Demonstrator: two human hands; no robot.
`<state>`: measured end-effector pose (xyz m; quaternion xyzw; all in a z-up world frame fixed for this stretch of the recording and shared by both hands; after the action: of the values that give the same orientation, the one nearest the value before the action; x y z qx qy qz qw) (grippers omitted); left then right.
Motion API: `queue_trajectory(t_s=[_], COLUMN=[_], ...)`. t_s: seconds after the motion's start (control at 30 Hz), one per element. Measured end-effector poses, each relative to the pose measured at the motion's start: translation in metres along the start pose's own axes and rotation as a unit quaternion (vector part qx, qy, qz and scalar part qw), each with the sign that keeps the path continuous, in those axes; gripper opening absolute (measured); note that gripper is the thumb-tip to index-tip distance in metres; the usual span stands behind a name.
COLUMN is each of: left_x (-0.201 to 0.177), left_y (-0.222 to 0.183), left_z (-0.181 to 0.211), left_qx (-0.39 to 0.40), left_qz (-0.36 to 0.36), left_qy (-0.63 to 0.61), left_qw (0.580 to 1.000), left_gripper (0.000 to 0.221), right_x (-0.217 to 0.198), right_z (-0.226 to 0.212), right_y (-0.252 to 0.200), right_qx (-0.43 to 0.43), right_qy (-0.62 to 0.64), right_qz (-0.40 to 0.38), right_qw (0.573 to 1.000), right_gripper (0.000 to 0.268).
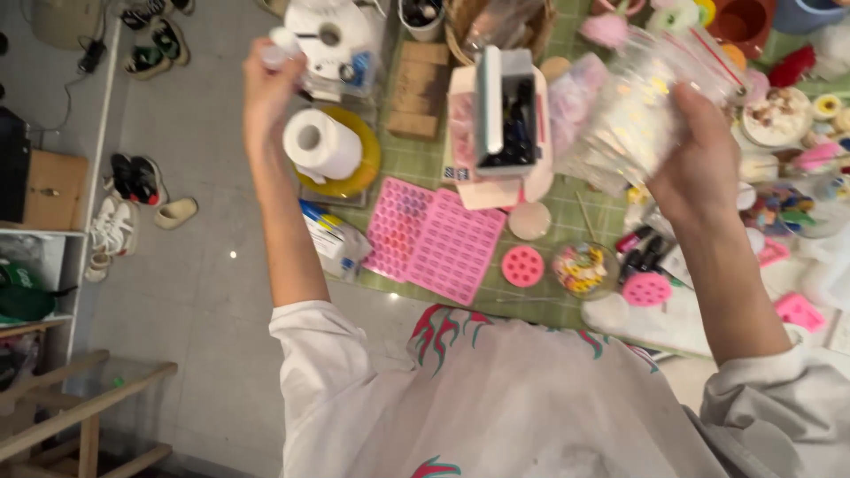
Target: Organize and prepare various silicone molds and decorative elements for candle making.
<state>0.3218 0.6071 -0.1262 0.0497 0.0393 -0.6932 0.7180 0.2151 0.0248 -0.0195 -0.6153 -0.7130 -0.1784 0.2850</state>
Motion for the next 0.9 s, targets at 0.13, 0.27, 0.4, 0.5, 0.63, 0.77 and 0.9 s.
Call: queue_trajectory(t_s=[0.13,0.27,0.4,0.5,0.63,0.77,0.9], left_x=[-0.009,0.006,0.013,-0.002,-0.020,-0.020,-0.013], left_y=[0.057,0.091,0.107,0.120,0.108,0.095,0.101], left_z=[-0.072,-0.111,-0.139,-0.165,-0.113,-0.055,-0.029], left_qx=[-0.112,-0.229,-0.237,-0.200,-0.192,-0.211,-0.154], left_qz=[-0.015,-0.080,-0.102,-0.102,-0.106,-0.158,-0.162], left_qy=[0.107,0.164,0.116,0.063,0.046,0.140,0.133], left_qw=[0.988,0.956,0.959,0.972,0.975,0.954,0.966], left_gripper=[0.037,0.037,0.034,0.031,0.030,0.030,0.031], right_x=[0.093,0.140,0.185,0.172,0.179,0.179,0.186], right_z=[0.043,0.133,0.199,0.287,0.332,0.354,0.350], right_y=[0.081,0.172,0.229,0.302,0.367,0.426,0.421], right_qx=[0.067,0.230,0.305,0.376,0.362,0.224,0.003], right_qy=[0.009,-0.146,-0.487,-0.485,-0.510,-0.328,-0.465], right_qz=[-0.089,-0.146,-0.170,-0.203,-0.155,-0.122,-0.127], right_qw=[0.994,0.951,0.800,0.763,0.765,0.910,0.876], right_gripper=[0.035,0.036,0.059,0.057,0.060,0.046,0.036])
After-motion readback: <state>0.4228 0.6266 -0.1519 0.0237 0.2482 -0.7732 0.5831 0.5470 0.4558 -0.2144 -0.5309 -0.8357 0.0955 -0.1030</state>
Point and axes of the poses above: each hand's wrist, its own y-axis towards the middle knuckle, its own x-axis out of the palm, z = x × y, the point moved 10 cm from there along y, towards the middle knuckle, and after that the axes turned 9 degrees about -z, right-handed, at the moved point
